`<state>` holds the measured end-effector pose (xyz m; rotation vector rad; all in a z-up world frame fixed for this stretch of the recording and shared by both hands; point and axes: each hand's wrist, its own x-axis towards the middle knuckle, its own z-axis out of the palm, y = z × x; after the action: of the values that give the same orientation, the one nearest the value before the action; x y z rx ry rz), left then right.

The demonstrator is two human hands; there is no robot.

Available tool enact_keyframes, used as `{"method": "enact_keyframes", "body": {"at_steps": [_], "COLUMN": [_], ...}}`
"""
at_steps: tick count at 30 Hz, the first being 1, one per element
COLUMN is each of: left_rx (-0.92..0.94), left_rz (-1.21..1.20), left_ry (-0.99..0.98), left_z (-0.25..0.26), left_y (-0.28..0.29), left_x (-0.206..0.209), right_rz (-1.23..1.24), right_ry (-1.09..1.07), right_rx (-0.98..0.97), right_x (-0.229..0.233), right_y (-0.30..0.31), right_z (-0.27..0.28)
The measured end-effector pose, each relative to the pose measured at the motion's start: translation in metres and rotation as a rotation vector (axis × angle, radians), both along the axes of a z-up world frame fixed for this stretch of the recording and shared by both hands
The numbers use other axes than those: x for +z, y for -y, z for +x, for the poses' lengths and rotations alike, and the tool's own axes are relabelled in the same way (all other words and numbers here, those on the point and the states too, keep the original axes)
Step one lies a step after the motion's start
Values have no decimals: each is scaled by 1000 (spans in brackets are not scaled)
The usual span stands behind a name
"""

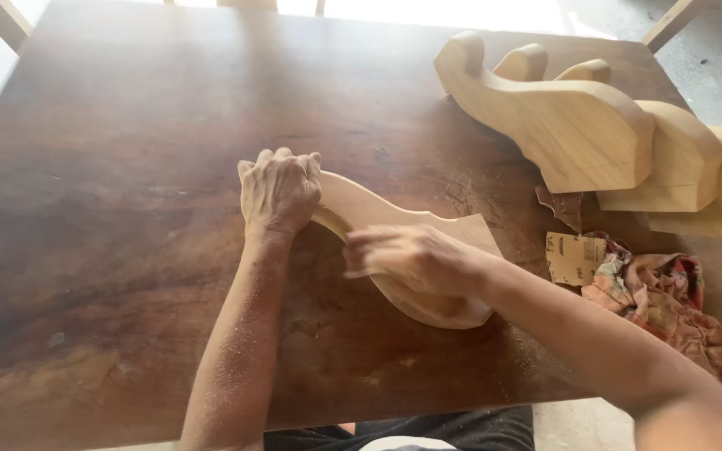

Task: Sanding a wooden furniture part manually using sandpaper.

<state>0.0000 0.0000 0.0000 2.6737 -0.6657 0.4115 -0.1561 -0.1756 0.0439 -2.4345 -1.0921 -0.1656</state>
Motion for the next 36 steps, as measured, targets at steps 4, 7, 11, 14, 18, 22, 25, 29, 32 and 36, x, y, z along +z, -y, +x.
{"method": "enact_keyframes", "body": {"at_steps": [4, 7, 11, 14, 18, 22, 25, 29, 32, 36], "left_rx": [-8, -15, -10, 3, 0, -11, -1, 9, 5, -1], "left_rz": [-50, -31, -34, -18, -20, -8, -14, -37, -48, -35], "left_ry": [67, 0, 44, 40, -15, -63, 71, 35, 48, 8], "left_z": [7, 6, 2, 2, 5, 1, 1, 2, 3, -5], "left_y": [-2, 0, -1, 2, -1, 0, 0, 0, -2, -4], "left_x": [-7, -11, -7, -4, -8, -8, -4, -7, -7, -6], "right_rz": [22, -28, 26, 71, 60, 38, 57, 100, 80, 81], "right_ry": [29, 77, 28, -48, 1, 53, 25, -28, -7, 36], "right_rx": [-16, -56, -44, -23, -31, -35, -23, -16, -35, -63], "right_x": [1, -25, -14, -5, -5, -13, -9, -8, -4, -4], "right_y": [-15, 3, 8, 3, -12, 3, 11, 4, -1, 10], "right_z": [26, 0, -32, -4, 24, -21, -26, 14, 19, -21]}}
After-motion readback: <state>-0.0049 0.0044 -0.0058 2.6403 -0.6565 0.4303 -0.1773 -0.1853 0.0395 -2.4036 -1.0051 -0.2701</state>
